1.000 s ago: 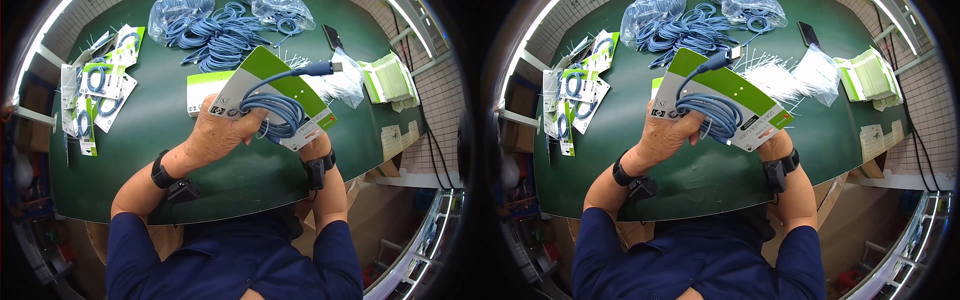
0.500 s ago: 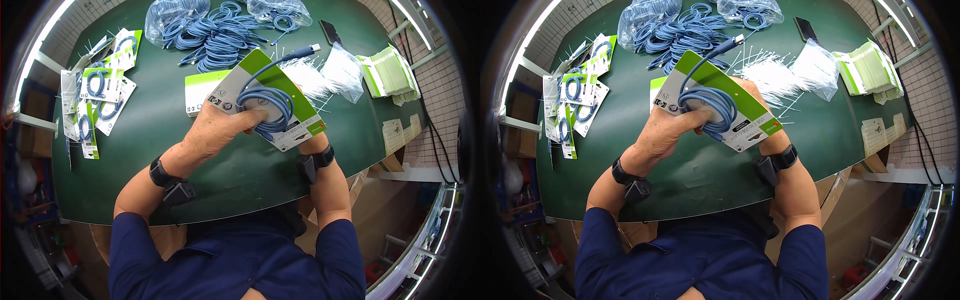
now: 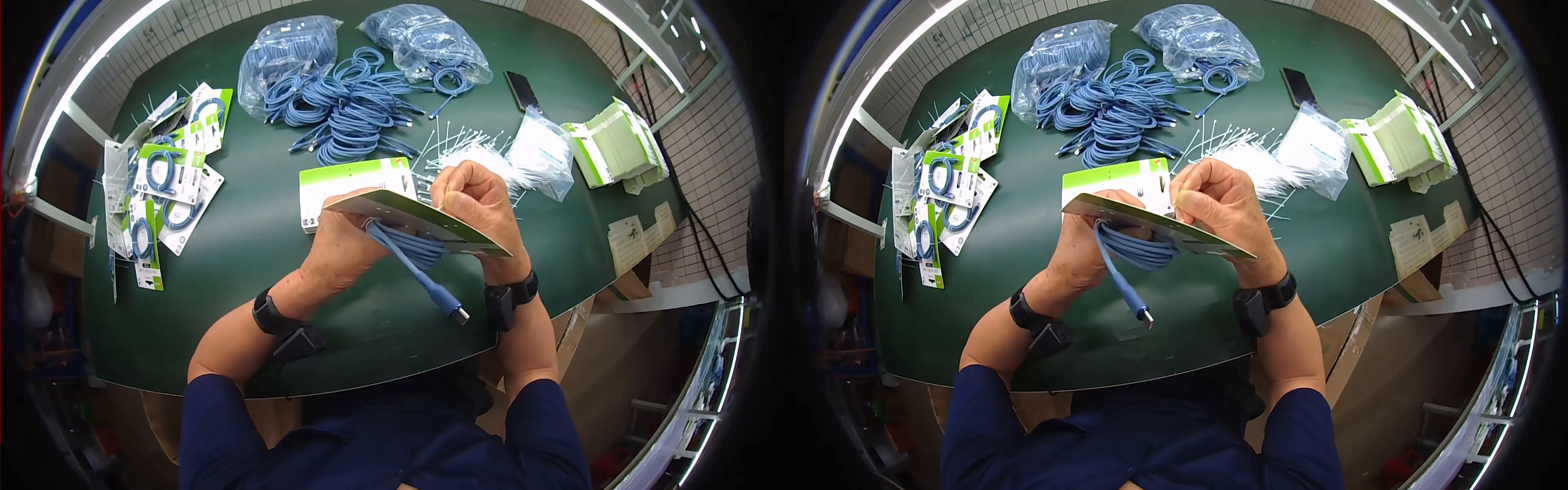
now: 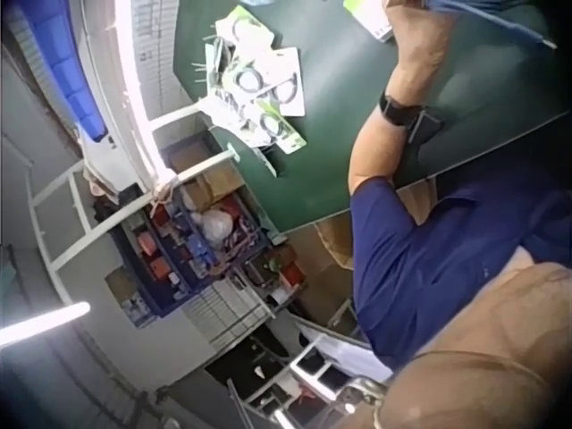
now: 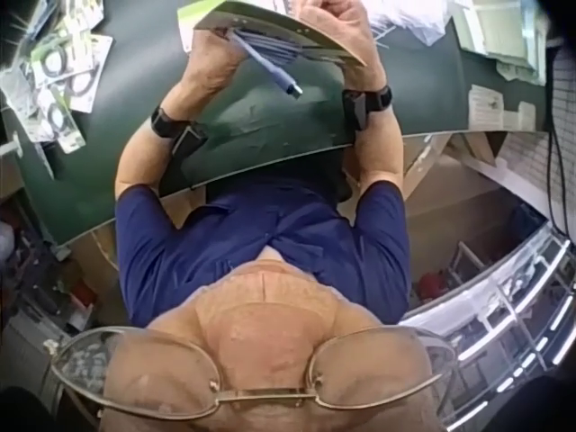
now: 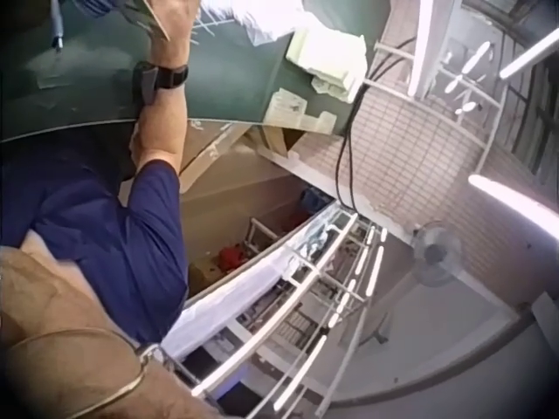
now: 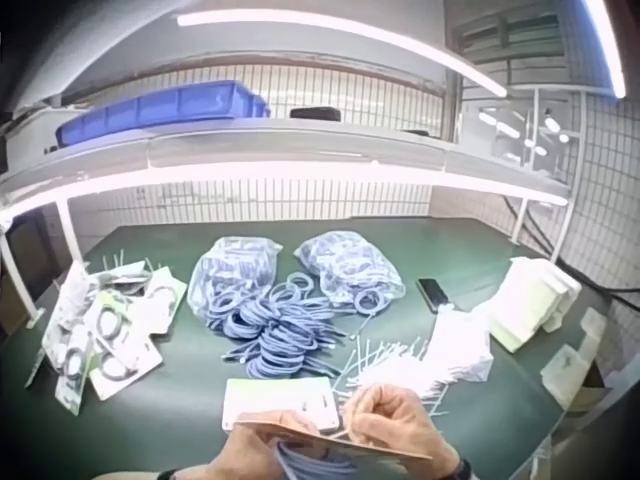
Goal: The person secures a blue USB cable to a cardboard backing by hand using a white zip tie, then repeats the process with another cable and backing.
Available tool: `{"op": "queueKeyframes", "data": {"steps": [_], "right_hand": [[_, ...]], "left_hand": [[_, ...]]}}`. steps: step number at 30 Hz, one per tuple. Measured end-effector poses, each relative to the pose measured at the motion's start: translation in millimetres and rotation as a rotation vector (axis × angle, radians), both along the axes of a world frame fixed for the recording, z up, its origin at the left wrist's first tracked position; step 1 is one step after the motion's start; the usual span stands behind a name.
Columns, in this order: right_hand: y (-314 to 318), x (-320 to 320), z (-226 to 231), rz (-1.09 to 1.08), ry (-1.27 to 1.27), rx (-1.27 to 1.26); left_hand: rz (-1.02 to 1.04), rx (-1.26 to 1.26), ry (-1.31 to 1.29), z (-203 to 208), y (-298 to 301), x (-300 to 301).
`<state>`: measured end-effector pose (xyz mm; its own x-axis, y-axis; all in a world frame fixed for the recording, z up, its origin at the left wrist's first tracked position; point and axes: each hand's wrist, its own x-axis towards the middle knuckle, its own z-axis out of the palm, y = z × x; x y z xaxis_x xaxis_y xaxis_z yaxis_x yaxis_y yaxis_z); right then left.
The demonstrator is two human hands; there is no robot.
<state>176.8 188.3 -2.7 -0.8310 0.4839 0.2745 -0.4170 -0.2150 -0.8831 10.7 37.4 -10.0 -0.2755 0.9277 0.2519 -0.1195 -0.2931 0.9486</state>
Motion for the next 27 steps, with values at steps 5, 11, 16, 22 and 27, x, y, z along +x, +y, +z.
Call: {"op": "queueKeyframes", "data": {"steps": [5,11,16,22,27], "right_hand": [[1,-2,-2,-0.007,0.042,0.066],[10,-4,-3,-0.038,0.024,-0.072],[3,-7,8,-0.253,0.082,-0.206],[-7,-1,2,-0.551,-0.276,0.402],[2,3,4,-0.582,-0.195,0.347]], "left_hand": [[0.131,0.026,-0.077,7,2,15],[0.028,-0.078,-0.242,3,-2,0],[0.177,-0.202,-0.363,11,4,-1],[0.128,-0.254,-0.411,12,4,-8],[0.344,0.094,0.203,42,4,-25]]}}
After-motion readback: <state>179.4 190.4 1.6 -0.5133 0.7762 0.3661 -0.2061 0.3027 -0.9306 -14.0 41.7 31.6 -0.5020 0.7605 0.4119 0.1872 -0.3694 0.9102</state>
